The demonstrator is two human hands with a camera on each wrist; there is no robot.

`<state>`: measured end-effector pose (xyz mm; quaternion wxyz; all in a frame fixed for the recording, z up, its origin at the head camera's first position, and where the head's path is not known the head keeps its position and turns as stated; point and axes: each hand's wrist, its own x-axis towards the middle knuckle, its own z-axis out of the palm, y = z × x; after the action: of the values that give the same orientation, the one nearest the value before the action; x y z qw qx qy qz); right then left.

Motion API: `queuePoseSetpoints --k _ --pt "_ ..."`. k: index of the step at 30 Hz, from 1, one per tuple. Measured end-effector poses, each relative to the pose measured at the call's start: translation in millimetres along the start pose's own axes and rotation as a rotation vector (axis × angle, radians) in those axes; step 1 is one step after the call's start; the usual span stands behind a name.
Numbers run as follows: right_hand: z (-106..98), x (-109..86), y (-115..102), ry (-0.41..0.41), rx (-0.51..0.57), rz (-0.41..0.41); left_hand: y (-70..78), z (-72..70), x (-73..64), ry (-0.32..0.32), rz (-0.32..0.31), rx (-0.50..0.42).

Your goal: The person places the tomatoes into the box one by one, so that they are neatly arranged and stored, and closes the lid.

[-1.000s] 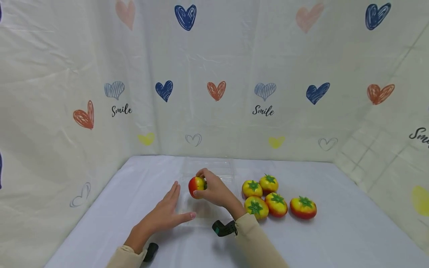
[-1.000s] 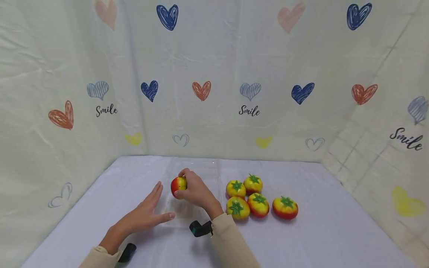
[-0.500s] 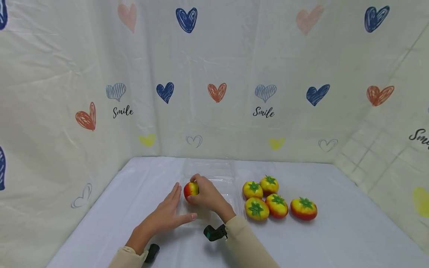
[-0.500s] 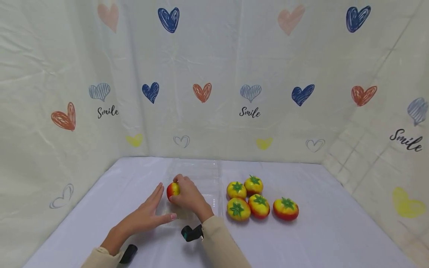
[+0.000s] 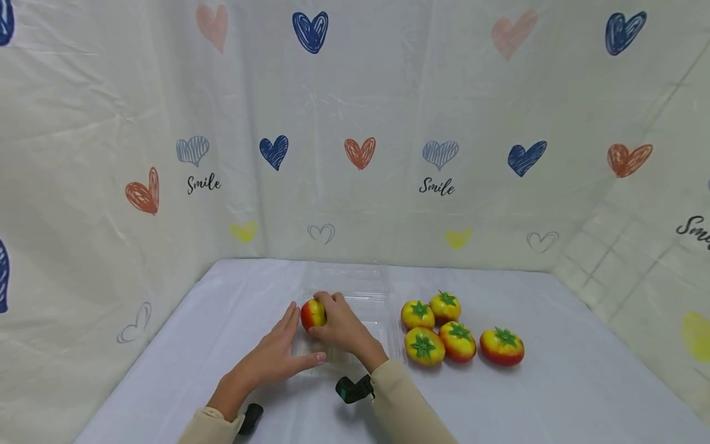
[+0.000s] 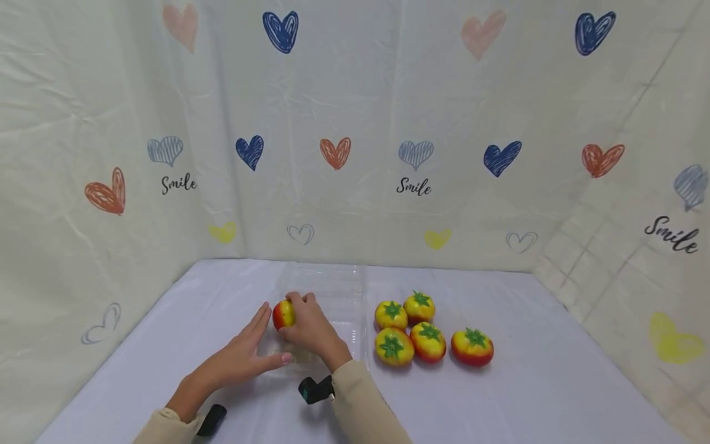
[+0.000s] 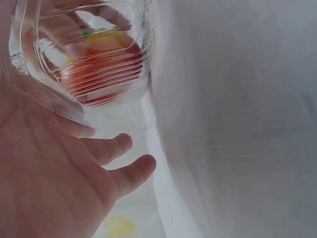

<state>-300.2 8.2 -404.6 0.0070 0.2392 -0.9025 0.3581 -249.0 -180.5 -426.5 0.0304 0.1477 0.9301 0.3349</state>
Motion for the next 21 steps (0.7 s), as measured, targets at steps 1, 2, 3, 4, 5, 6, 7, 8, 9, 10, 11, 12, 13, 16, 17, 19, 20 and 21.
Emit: queuePoseSetpoints --k 1,2,3,4,5,6,7,8,9,10,11,12,13,16,17,19,20,21 --pt "0 -0.5 0 -0.003 0.001 0.004 0.2 -0.1 0.0 -0.001 0.002 0.000" --pt "-1 -1.2 0 -0.007 0.001 0.008 0.3 -0.2 0.0 0.000 0.003 0.000" --pt "-1 -1.8 -1 -0.009 0.001 0.008 0.9 -0.4 -0.3 0.000 0.004 -0.001" --pt "-2 -2.4 -1 -0.013 0.001 0.009 1.1 -0.5 -0.5 0.001 0.004 0.000" --pt "-2 -3.3 -1 -0.015 0.003 0.011 1.2 -0.6 -0.7 0.001 0.003 0.001" --pt "-3 -4.0 -1 -0.017 -0.002 0.014 1.4 -0.7 -0.9 0.001 0.003 0.001" --pt "-4 -5.4 -1 -0.018 -0.001 0.016 1.8 -0.6 -0.8 0.001 0.002 0.001" --pt "-6 -6.8 -1 -0.020 -0.001 0.019 2.1 -0.4 -0.7 0.000 0.002 0.003" --pt "-7 -8.1 0 -0.022 0.000 0.020 2.3 -0.3 -0.6 -0.001 0.001 0.002" --pt "-9 -9.6 0 -0.024 0.006 0.023 2.2 0.0 -0.4 -0.001 0.002 0.004" --pt "-10 -11.2 1 -0.026 0.015 0.024 2.0 0.2 -0.1 -0.001 0.001 0.004" --pt "-12 -12.6 2 -0.027 0.020 0.025 1.8 0.4 -0.1 -0.002 0.000 0.002" --pt "-14 -14.5 2 -0.030 0.032 0.021 1.2 0.6 0.1 -0.001 0.000 0.001" --pt "-22 -20.3 6 -0.036 0.061 0.007 -0.2 0.8 -0.1 -0.001 -0.001 -0.002" --pt "-25 -22.1 7 -0.034 0.065 -0.002 -0.1 0.5 -0.4 -0.002 -0.002 -0.007" --pt "-31 -26.1 10 -0.029 0.071 -0.018 0.2 0.1 -0.7 -0.004 -0.003 -0.010" --pt "-35 -28.2 11 -0.025 0.072 -0.023 0.7 -0.2 -0.8 -0.005 -0.004 -0.010" --pt "-38 -30.2 12 -0.019 0.075 -0.034 1.2 -0.4 -0.8 -0.005 -0.004 -0.010"
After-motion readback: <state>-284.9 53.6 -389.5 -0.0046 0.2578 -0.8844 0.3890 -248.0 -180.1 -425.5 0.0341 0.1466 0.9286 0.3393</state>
